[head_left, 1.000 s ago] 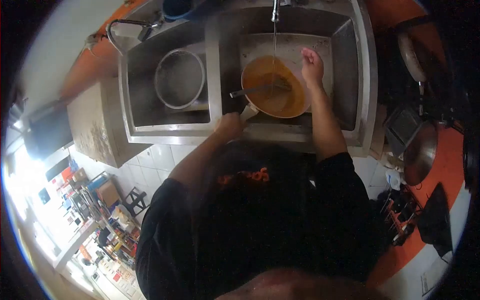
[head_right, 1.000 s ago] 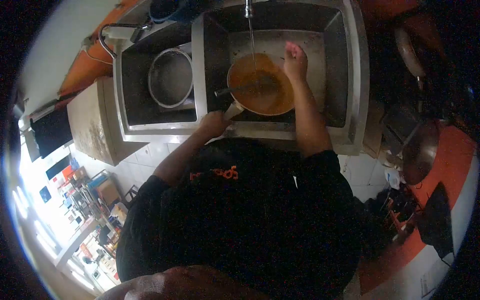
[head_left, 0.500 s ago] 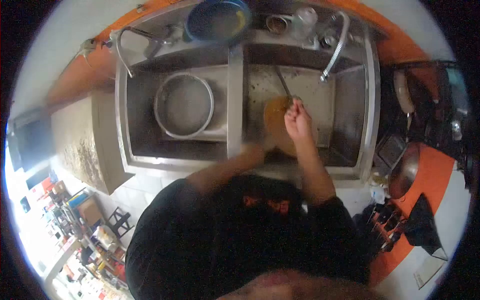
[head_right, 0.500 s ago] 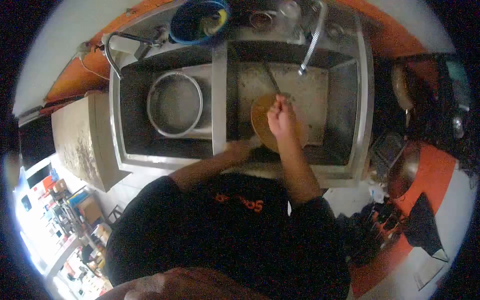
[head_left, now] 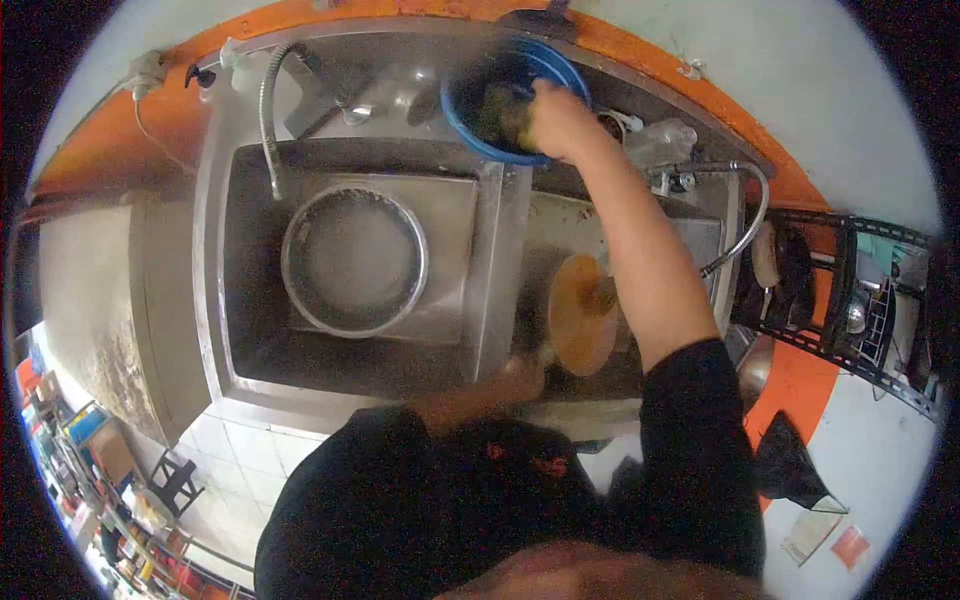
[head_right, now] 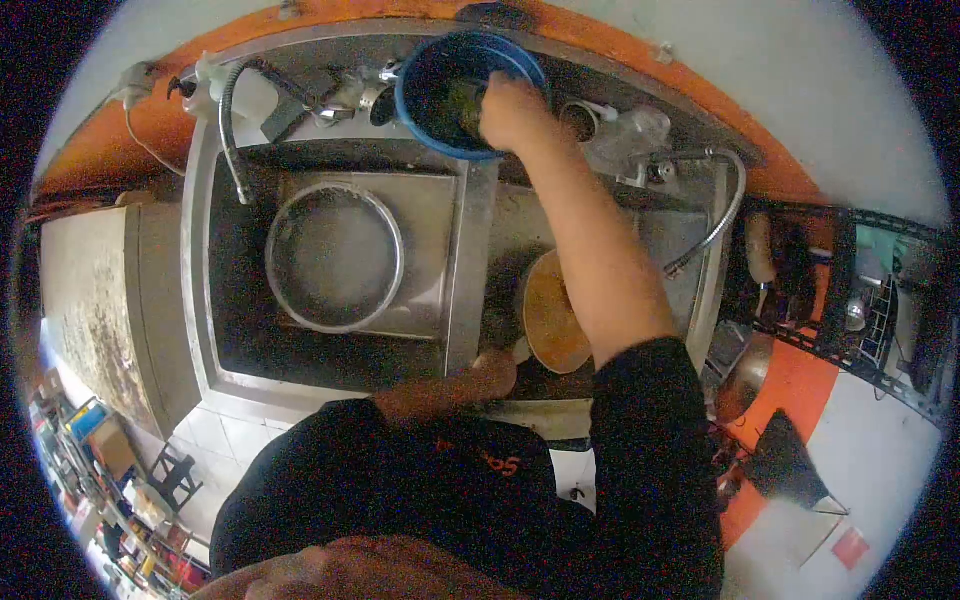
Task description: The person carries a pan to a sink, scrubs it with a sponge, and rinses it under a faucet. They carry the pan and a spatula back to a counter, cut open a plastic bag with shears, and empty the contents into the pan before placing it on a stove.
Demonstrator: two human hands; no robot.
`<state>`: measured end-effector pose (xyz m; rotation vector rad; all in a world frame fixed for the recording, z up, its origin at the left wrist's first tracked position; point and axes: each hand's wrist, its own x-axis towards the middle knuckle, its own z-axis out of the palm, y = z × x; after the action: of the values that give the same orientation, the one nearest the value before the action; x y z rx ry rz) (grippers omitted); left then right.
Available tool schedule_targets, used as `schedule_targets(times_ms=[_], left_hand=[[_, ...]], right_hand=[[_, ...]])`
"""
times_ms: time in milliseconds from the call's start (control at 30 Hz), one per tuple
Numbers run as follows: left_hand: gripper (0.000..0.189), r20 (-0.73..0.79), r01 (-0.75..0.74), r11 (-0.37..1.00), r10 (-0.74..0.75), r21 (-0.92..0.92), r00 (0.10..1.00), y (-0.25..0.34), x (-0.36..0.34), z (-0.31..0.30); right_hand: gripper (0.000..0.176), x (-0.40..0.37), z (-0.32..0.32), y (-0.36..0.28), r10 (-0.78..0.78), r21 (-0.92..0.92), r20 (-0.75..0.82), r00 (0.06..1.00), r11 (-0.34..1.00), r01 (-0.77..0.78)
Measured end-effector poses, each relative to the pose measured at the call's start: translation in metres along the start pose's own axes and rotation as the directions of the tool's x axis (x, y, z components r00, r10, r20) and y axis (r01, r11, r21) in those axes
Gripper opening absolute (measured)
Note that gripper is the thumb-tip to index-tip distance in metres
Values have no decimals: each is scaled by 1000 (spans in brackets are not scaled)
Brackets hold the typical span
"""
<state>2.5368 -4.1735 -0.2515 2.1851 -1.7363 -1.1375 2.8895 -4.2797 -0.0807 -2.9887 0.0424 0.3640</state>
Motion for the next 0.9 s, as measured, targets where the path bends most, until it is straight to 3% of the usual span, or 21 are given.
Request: schedule_targets(times_ms=[67,100,133,200,233,267,300,367,400,467,533,600,633,667,700,733,767,800,833,867,900], left_hand=[[18,9,-24,1000,25,-16,1000,0,2,3],[18,13,-33,999,34,-22,999,0,2,5],[18,18,-47,999,48,-27,999,2,3,5],[17,18,-67,997,68,-40,998,3,8,8],[17,24,-70,996,72,-55,997,6,11,9],[16,36,-78,995,80,-66,996,6,12,9],[16,58,-77,994,82,-81,995,6,12,2],[20,103,-112,991,119,-71,987,-3,0,-7],[26,-17,-132,991,133,16,991,-2,2,11],[33,-120,-154,984,164,92,979,7,0,20],[33,-222,83,995,-92,-49,971,11,-5,-4],[32,-263,296,934,-343,-202,902,13,-6,-34],[31,-252,264,912,-348,-314,903,10,-4,-44],[29,-239,232,878,-354,-419,904,2,-2,-56],[30,-208,228,921,-301,-314,931,0,-3,-71],[31,-172,214,956,-250,-203,953,-2,-4,-87],[34,-124,210,961,-233,-178,964,-3,-2,-102],[37,-83,209,967,-223,-148,971,-6,6,-113],[37,-67,196,972,-206,-132,976,-12,27,-98],[38,-315,205,972,-232,-116,920,-17,54,-68],[40,-544,214,971,-235,-103,805,-22,73,-52]], right_hand=[[46,28,13,-17,17,-237,413,910,967,89],[46,43,46,-9,22,-245,415,909,966,89],[44,57,99,6,15,-233,163,987,972,24],[42,63,106,13,17,-217,-101,995,975,-39],[47,57,66,7,1,-102,164,986,995,16],[55,50,46,4,-44,29,417,908,999,35],[36,56,56,14,-89,-51,389,917,992,118],[44,56,43,14,-1,-94,395,918,995,42],[53,54,34,12,83,-131,398,914,991,-33],[51,37,20,14,-23,54,33,999,998,21],[54,13,2,16,-155,181,-286,946,960,212],[55,-25,-16,18,-151,325,-497,854,881,345],[55,-49,-25,21,-38,655,-395,918,689,311],[55,-70,-13,34,-5,666,-377,926,693,274],[51,-94,9,50,98,876,-324,941,407,259],[55,-120,31,65,185,968,-251,950,65,243],[51,-152,47,76,171,920,-107,979,-356,162],[47,-179,76,92,251,856,-5,968,-500,135],[45,-202,95,101,281,661,163,946,-743,106],[45,-225,120,116,187,395,168,968,-912,108],[45,-246,142,130,97,91,133,986,-992,85]])
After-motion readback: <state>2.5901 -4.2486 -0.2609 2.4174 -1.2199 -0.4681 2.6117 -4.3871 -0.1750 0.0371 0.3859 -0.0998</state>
